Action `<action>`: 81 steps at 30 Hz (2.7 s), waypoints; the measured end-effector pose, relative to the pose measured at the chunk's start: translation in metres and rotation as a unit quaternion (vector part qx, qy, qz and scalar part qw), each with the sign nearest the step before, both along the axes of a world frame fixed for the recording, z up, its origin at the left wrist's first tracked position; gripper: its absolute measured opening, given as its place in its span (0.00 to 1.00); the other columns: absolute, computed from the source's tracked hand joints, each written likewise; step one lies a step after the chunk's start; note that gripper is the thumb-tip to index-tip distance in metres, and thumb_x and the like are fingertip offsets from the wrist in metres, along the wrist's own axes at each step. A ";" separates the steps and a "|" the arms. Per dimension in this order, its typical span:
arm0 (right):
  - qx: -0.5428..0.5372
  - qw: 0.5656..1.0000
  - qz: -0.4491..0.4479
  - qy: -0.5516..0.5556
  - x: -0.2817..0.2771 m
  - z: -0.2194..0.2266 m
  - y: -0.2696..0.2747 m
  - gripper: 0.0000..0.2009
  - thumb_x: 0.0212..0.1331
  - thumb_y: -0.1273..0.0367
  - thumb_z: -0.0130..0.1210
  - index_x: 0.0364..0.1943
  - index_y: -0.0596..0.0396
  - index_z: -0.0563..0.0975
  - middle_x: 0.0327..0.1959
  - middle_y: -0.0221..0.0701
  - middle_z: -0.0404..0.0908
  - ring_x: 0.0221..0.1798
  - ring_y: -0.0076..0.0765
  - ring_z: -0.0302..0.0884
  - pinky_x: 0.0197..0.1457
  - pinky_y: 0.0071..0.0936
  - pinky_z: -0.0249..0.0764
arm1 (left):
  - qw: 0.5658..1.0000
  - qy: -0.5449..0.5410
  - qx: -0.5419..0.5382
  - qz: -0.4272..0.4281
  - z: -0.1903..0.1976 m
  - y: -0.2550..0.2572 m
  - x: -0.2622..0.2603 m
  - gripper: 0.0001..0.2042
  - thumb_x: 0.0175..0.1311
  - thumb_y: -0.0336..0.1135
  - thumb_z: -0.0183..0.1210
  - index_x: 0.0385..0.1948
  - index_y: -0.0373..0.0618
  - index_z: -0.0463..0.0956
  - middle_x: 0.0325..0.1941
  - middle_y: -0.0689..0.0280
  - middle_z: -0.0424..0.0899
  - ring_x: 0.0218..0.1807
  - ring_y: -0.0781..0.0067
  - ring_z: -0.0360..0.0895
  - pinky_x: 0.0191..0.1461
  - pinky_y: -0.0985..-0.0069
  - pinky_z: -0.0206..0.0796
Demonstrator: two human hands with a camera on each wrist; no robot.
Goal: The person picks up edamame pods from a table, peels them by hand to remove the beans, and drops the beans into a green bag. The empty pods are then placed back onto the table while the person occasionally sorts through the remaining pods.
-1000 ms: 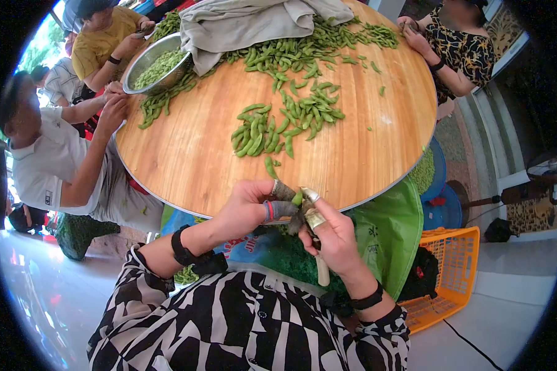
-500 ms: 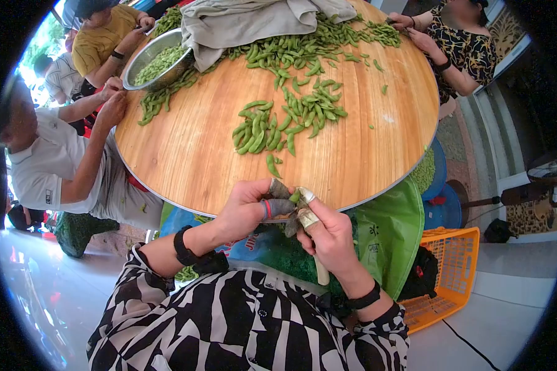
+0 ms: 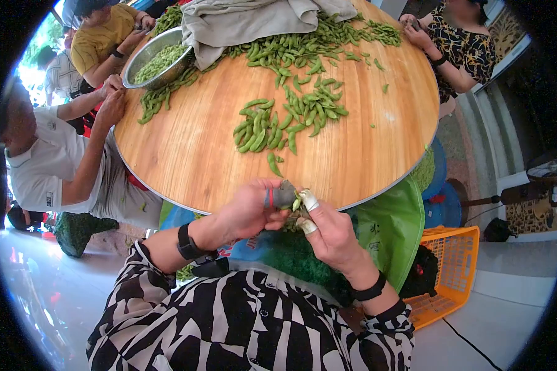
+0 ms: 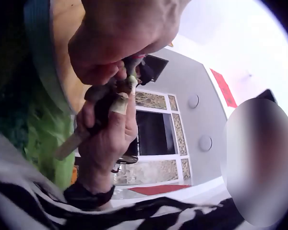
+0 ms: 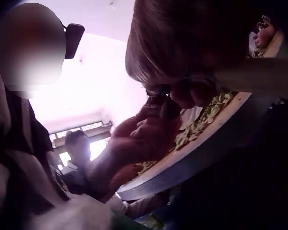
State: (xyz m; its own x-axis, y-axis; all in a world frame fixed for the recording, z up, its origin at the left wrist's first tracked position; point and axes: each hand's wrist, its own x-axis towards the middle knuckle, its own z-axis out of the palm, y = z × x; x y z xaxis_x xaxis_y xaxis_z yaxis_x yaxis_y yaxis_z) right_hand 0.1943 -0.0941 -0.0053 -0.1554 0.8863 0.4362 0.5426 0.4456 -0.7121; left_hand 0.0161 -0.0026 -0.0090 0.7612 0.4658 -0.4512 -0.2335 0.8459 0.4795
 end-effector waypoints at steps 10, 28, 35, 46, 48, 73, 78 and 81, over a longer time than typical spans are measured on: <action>-0.186 0.979 -0.033 0.077 0.002 0.002 -0.012 0.14 0.52 0.75 0.59 0.44 0.62 0.76 0.25 0.39 0.76 0.24 0.32 0.74 0.31 0.28 0.71 | 0.740 0.266 0.610 -0.097 0.030 -0.006 -0.047 0.08 0.58 0.29 0.58 0.37 0.37 0.73 0.23 0.59 0.78 0.24 0.59 0.76 0.29 0.63 0.67; -0.358 0.870 -0.011 0.340 0.009 0.009 -0.019 0.18 0.66 0.70 0.36 0.56 0.63 0.69 0.24 0.28 0.72 0.20 0.18 0.62 0.23 0.15 0.60 | 0.476 0.274 0.827 -0.120 0.005 0.057 -0.024 0.14 0.50 0.27 0.61 0.37 0.39 0.68 0.32 0.53 0.71 0.37 0.47 0.73 0.39 0.58 0.67; -0.372 0.853 -0.005 0.365 0.000 0.012 -0.009 0.19 0.66 0.73 0.35 0.58 0.63 0.68 0.21 0.30 0.71 0.18 0.19 0.63 0.21 0.17 0.60 | 0.538 0.349 0.761 -0.098 0.006 0.050 -0.033 0.11 0.52 0.28 0.62 0.33 0.38 0.68 0.33 0.48 0.76 0.37 0.42 0.75 0.41 0.56 0.68; -0.344 0.821 0.045 0.453 -0.022 0.022 0.001 0.22 0.70 0.68 0.37 0.67 0.59 0.60 0.20 0.30 0.70 0.17 0.19 0.61 0.20 0.15 0.60 | 0.921 0.148 0.361 -0.011 0.019 0.010 -0.020 0.11 0.57 0.21 0.61 0.42 0.40 0.80 0.35 0.72 0.82 0.33 0.88 0.73 0.30 0.86 0.62; -0.331 0.824 0.053 0.457 -0.023 0.022 0.000 0.22 0.71 0.67 0.37 0.67 0.59 0.60 0.20 0.29 0.70 0.17 0.18 0.61 0.20 0.15 0.60 | 0.920 0.143 0.364 0.004 0.019 0.008 -0.019 0.11 0.57 0.21 0.61 0.42 0.40 0.79 0.35 0.72 0.82 0.34 0.88 0.73 0.32 0.86 0.64; -0.395 0.725 -0.019 0.563 -0.024 0.019 -0.002 0.17 0.65 0.69 0.45 0.56 0.61 0.69 0.28 0.38 0.75 0.13 0.27 0.66 0.12 0.20 0.60 | 0.755 0.117 0.644 -0.038 0.000 0.009 -0.028 0.13 0.55 0.26 0.57 0.42 0.36 0.74 0.33 0.58 0.79 0.32 0.57 0.77 0.38 0.64 0.70; -0.468 0.737 -0.028 0.487 -0.010 0.005 0.001 0.27 0.56 0.52 0.61 0.57 0.47 0.69 0.28 0.36 0.78 0.10 0.25 0.63 0.10 0.18 0.59 | 0.565 0.123 0.814 0.046 0.012 -0.003 -0.023 0.15 0.52 0.29 0.57 0.42 0.38 0.69 0.33 0.55 0.72 0.33 0.50 0.74 0.35 0.60 0.68; -0.435 0.747 0.013 0.502 -0.014 0.007 -0.002 0.15 0.67 0.57 0.50 0.51 0.49 0.74 0.24 0.32 0.76 0.10 0.22 0.62 0.09 0.17 0.57 | 0.494 0.166 0.853 0.042 0.013 -0.005 -0.024 0.13 0.53 0.30 0.56 0.39 0.39 0.69 0.31 0.55 0.72 0.32 0.50 0.73 0.33 0.61 0.68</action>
